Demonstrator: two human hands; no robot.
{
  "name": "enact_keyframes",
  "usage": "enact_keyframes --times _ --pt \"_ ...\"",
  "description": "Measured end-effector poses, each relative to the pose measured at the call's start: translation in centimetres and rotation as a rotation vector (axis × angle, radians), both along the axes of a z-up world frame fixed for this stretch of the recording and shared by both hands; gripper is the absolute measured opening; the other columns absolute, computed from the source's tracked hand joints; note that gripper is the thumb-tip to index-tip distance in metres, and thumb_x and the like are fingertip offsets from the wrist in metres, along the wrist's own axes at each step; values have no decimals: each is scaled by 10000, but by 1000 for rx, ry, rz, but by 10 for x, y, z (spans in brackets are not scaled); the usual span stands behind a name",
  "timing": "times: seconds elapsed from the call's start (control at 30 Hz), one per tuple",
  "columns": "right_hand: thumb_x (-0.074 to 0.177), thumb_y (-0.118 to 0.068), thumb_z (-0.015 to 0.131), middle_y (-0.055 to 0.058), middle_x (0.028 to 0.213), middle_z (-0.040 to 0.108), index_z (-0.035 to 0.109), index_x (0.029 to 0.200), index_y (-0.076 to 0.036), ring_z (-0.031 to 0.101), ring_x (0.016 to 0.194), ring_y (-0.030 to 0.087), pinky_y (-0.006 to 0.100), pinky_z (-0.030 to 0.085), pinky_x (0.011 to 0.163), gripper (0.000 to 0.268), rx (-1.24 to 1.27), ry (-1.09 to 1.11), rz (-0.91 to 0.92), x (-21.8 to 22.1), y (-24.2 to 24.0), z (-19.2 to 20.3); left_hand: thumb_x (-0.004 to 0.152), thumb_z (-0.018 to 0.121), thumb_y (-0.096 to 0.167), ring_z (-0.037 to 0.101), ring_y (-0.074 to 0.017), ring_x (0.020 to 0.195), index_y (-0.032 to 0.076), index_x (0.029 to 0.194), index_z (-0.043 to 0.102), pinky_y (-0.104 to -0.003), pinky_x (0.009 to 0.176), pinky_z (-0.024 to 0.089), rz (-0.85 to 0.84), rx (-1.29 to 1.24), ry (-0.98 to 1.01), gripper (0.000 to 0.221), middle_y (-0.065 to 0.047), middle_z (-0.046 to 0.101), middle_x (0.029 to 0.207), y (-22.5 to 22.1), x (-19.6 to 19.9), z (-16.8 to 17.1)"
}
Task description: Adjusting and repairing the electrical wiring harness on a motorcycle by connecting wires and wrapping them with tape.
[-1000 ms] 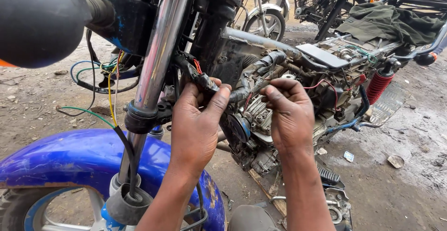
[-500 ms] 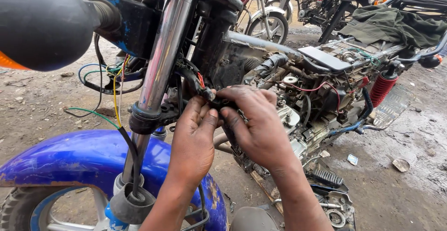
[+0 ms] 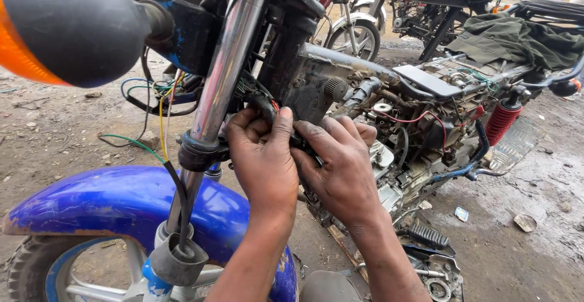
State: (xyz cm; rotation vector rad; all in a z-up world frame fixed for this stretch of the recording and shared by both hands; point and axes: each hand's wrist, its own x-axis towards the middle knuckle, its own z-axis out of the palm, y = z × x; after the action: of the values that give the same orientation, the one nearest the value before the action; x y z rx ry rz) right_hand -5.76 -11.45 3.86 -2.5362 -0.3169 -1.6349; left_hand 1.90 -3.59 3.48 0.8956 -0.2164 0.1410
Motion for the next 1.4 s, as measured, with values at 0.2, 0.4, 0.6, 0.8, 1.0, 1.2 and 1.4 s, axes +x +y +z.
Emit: enact_keyframes --times 0.2,0.4,0.6,0.8,1.0,1.2,1.4 --pt "942 -317 762 57 785 560 718 1187 -132 623 820 274 392 407 892 311 4 -6 36 -4 1 11 1051 512 119 719 -225 749 75 1111 610 -249 552 562 -95 -290 135 123 -153 711 893 -1 -11 -1" --pt "903 -253 804 59 787 614 740 1127 -113 665 837 260 365 412 894 272 79 4 134 -6 3 17 989 579 106 659 -185 639 79 979 677 -219 523 581 -184 -235 244 103 -131 691 821 6 -16 13" --pt "891 -184 796 74 779 624 735 1090 -72 672 836 270 380 409 922 236 112 36 150 -11 13 25 914 599 43 602 -175 683 65 963 715 -184 565 530 -523 -337 415 128 -113 693 876 4 5 -6" --pt "937 -132 678 60 796 567 708 1005 -19 490 771 268 415 348 823 135 -110 142 46 -22 25 37 842 579 80 714 -191 904 24 965 744 -250 875 579 -987 -498 396 213 -96 745 927 -38 54 -58" --pt "956 -116 660 101 1033 755 735 1128 2 534 793 266 417 413 801 222 -148 170 20 -23 23 37 841 606 122 643 -130 789 90 949 775 -221 679 461 -910 -213 399 202 -22 713 816 -19 45 -31" --pt "975 25 682 158 1014 714 688 1152 33 712 908 226 314 640 809 177 202 28 12 -23 15 40 841 638 172 558 -58 652 170 930 812 -186 444 320 -817 138 392 195 68 674 682 0 28 -5" --pt "1016 -229 554 161 1393 439 703 1200 -101 440 1368 330 505 334 1135 269 115 495 147 6 -6 60 810 677 206 581 -85 640 203 853 682 -224 397 319 -767 86 461 43 33 652 692 -3 21 -6"
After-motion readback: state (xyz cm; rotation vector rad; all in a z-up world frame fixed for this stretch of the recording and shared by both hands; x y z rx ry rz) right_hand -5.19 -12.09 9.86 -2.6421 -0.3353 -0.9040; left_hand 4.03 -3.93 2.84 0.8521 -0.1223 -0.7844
